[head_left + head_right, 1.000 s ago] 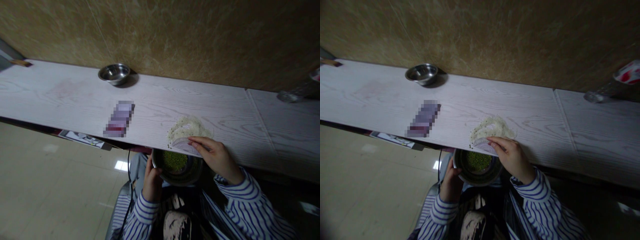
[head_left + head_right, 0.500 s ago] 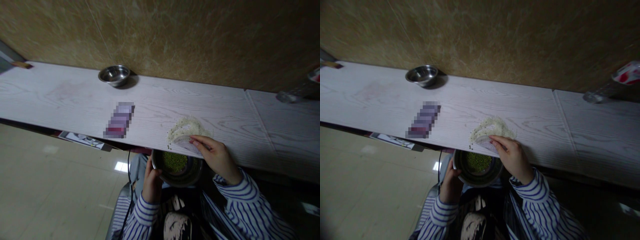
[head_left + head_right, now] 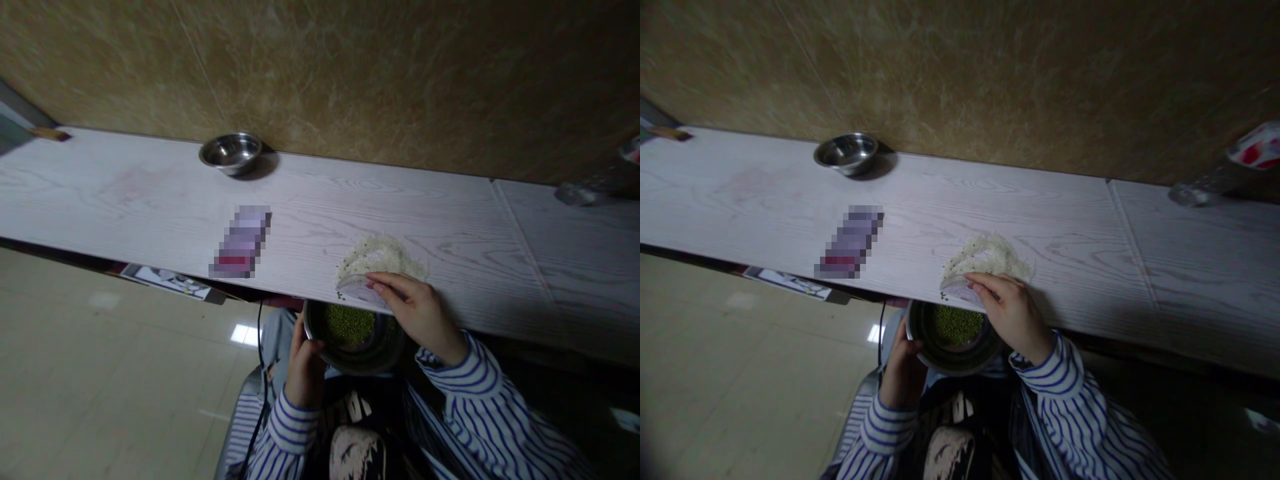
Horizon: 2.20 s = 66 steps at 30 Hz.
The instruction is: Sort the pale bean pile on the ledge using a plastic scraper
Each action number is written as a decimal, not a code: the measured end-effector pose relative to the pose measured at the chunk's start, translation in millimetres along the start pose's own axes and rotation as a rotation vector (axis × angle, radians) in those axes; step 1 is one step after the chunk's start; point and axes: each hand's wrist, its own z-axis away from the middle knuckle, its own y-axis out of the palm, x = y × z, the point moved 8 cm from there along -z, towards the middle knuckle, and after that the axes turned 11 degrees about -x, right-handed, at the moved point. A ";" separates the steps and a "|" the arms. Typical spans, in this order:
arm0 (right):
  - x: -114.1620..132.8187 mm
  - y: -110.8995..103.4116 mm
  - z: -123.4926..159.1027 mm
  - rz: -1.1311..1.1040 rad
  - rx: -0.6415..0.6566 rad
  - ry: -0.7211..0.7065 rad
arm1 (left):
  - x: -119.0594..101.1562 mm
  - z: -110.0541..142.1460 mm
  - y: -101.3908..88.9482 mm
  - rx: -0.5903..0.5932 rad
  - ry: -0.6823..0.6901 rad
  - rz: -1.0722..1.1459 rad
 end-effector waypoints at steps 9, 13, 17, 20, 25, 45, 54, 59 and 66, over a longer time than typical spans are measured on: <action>-16.3 -16.7 -2.8 0.052 -0.105 0.080 | 1.8 -4.2 -5.2 -0.005 0.009 -0.034; -20.8 -27.2 -2.3 0.038 -0.145 0.093 | 2.4 -3.5 -4.2 0.001 -0.004 -0.045; -16.2 -21.3 -2.8 0.011 -0.114 0.096 | 2.2 -2.6 -1.0 0.028 0.001 -0.033; -9.7 -12.9 -5.7 0.011 -0.094 0.080 | 2.2 -2.9 -0.5 0.038 0.008 -0.023; -2.4 -2.7 -8.8 -0.014 -0.044 0.041 | 0.3 -3.7 -2.8 0.018 0.030 -0.047; 9.1 11.9 -6.8 -0.008 -0.054 -0.011 | 1.9 -3.8 -6.3 0.012 -0.002 -0.024; -18.8 -24.3 -7.5 0.066 -0.175 0.068 | 2.4 -7.0 -8.7 0.001 0.037 -0.060; -12.6 -27.4 -10.7 0.049 -0.166 0.042 | 1.5 -6.4 -7.0 -0.002 0.038 -0.059; 3.2 -0.4 -6.8 0.017 -0.045 -0.020 | 0.4 -3.5 -8.8 -0.018 -0.007 -0.028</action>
